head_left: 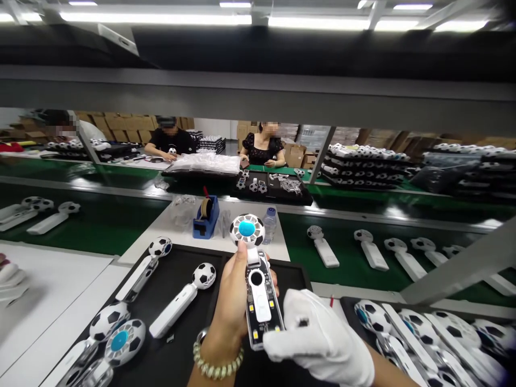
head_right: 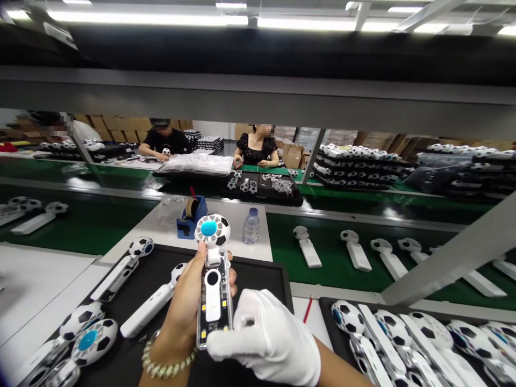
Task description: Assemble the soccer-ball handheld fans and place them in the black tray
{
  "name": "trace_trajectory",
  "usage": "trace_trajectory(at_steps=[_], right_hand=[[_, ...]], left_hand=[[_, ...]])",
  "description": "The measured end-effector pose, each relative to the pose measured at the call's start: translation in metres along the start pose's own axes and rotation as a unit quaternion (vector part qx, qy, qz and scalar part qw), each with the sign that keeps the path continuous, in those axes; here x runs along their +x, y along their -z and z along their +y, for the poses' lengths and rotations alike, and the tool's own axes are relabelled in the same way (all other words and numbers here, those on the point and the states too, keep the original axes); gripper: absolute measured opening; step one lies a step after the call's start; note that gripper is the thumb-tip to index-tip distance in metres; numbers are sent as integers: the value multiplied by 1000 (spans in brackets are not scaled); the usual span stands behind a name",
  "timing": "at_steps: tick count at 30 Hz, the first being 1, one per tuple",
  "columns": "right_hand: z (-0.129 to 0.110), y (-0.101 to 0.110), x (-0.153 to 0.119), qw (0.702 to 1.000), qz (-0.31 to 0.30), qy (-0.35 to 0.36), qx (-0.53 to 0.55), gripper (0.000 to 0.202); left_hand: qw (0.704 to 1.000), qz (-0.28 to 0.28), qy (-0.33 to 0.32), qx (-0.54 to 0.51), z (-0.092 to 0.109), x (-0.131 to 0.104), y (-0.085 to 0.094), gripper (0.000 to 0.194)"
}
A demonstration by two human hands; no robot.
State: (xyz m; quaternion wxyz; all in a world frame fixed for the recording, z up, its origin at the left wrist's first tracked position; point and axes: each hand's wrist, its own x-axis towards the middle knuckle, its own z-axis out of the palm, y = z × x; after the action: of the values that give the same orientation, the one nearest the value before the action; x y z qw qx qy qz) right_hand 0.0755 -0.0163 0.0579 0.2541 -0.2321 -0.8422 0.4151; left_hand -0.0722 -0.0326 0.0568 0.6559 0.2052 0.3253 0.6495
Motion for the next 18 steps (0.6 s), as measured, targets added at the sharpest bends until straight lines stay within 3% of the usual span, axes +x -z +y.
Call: trace_trajectory(at_steps=[1, 3, 5, 7, 8, 10, 13, 14, 15, 17, 18], right_hand=[[-2, 0, 0, 999, -28, -16, 28, 18], [-2, -2, -4, 997, -67, 17, 16, 21], [3, -4, -10, 997, -23, 65, -20, 15], [13, -6, -14, 991, 59, 108, -50, 6], [19, -5, -13, 988, 97, 109, -55, 17], [31, 0, -6, 984, 168, 49, -29, 34], [42, 16, 16, 952, 278, -110, 61, 42], [43, 20, 23, 944, 276, -144, 107, 42], [43, 22, 28, 945, 234, -164, 158, 42], [39, 19, 31, 946, 56, -184, 261, 40], [37, 14, 30, 933, -30, -188, 307, 37]], left_hand=[[1000, 1, 1, -1, -1, 0, 0, 48], [1000, 9, 0, -1, -4, 1, -1, 47], [1000, 17, -9, 2, -5, 1, -2, 48], [1000, 17, -18, 8, -6, 1, -2, 50], [1000, 19, -21, 13, -5, 1, -3, 50], [998, 35, -37, 27, -5, 1, -4, 49], [995, 60, -68, 41, -4, 4, -5, 48], [994, 69, -75, 44, -5, 6, -5, 49], [992, 80, -84, 49, -6, 8, -4, 50], [983, 113, -116, 82, -9, 15, -2, 52], [977, 128, -130, 108, -11, 18, 0, 52]])
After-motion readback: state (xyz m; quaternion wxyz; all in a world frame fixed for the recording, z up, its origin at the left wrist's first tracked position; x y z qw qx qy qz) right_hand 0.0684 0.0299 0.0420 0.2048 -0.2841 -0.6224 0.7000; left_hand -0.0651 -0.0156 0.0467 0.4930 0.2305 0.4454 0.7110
